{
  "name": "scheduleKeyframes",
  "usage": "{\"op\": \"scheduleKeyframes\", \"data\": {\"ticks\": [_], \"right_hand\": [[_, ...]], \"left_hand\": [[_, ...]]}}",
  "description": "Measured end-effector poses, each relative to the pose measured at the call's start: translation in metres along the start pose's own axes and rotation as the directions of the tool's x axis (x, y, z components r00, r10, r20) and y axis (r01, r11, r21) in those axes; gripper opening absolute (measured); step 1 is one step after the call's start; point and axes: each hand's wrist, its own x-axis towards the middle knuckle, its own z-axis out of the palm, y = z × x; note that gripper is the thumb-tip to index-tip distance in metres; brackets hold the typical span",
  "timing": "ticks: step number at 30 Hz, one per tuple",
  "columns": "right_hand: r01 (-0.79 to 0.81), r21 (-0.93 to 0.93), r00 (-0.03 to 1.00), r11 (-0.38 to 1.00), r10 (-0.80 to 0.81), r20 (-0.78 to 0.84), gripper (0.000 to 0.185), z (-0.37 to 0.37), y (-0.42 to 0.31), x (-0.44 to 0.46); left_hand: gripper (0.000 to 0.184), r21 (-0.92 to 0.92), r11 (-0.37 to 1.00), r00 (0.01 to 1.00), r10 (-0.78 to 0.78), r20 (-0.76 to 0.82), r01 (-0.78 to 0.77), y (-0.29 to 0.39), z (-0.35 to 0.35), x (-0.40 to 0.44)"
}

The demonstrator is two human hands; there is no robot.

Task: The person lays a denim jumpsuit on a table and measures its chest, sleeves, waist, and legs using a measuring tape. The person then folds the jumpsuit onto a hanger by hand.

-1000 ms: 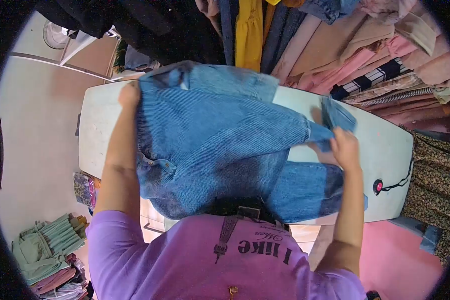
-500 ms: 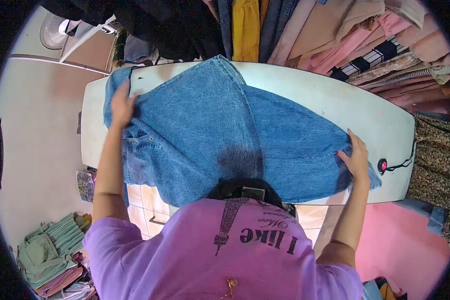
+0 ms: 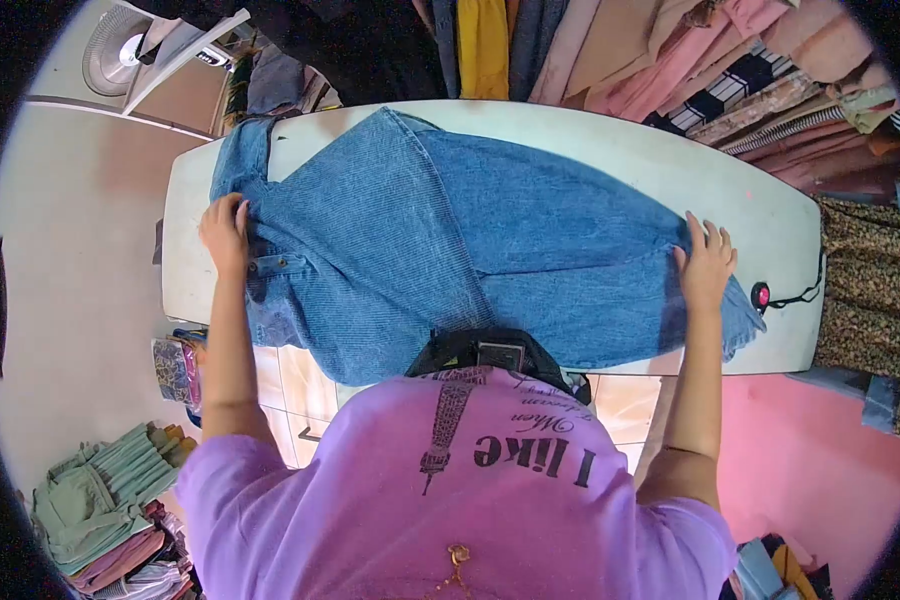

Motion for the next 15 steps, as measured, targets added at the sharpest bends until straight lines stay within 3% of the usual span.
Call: {"op": "scheduleKeyframes", "data": {"ticks": [1,2,4,6,7,9,12,13,15], "right_hand": [[-0.026,0.094,0.997,0.995,0.019,0.079,0.066,0.003,-0.007,-0.007],[-0.028,0.094,0.996,0.995,0.020,0.086,0.066,0.004,-0.020,-0.017],[0.003,0.200,0.979,0.980,-0.043,0.201,0.065,0.012,-0.046,-0.038],[-0.005,0.226,0.976,0.974,-0.044,0.211,0.063,0.049,-0.059,-0.058],[-0.018,0.248,0.975,0.969,-0.038,0.220,0.062,0.059,-0.064,-0.064],[-0.033,0.268,0.980,0.963,-0.022,0.198,0.060,0.067,-0.064,-0.053],[-0.063,0.273,0.987,0.960,0.020,0.159,0.057,0.076,-0.062,-0.031],[-0.049,0.276,0.984,0.960,-0.002,0.181,0.057,0.077,-0.061,-0.026],[-0.025,0.288,0.980,0.957,-0.033,0.195,0.057,0.082,-0.059,-0.022]], "left_hand": [[0.027,-0.118,0.992,0.996,-0.060,-0.066,0.052,0.009,-0.007,-0.019],[0.036,-0.236,0.967,0.984,-0.128,-0.123,0.096,0.019,-0.012,-0.043],[0.047,-0.133,0.973,0.974,-0.202,-0.107,0.187,0.052,-0.018,-0.104],[0.054,-0.017,0.952,0.951,-0.305,0.044,0.306,0.074,-0.012,-0.161],[0.054,-0.011,0.951,0.950,-0.309,0.046,0.310,0.076,-0.005,-0.177],[0.043,-0.207,0.862,0.884,-0.432,0.178,0.463,0.076,0.007,-0.203],[0.029,-0.193,0.902,0.918,-0.359,0.167,0.387,0.036,0.037,-0.194],[0.021,-0.181,0.935,0.952,-0.303,0.039,0.305,0.031,0.029,-0.174],[0.024,-0.111,0.879,0.884,-0.450,0.129,0.464,0.004,0.008,-0.143]]}}
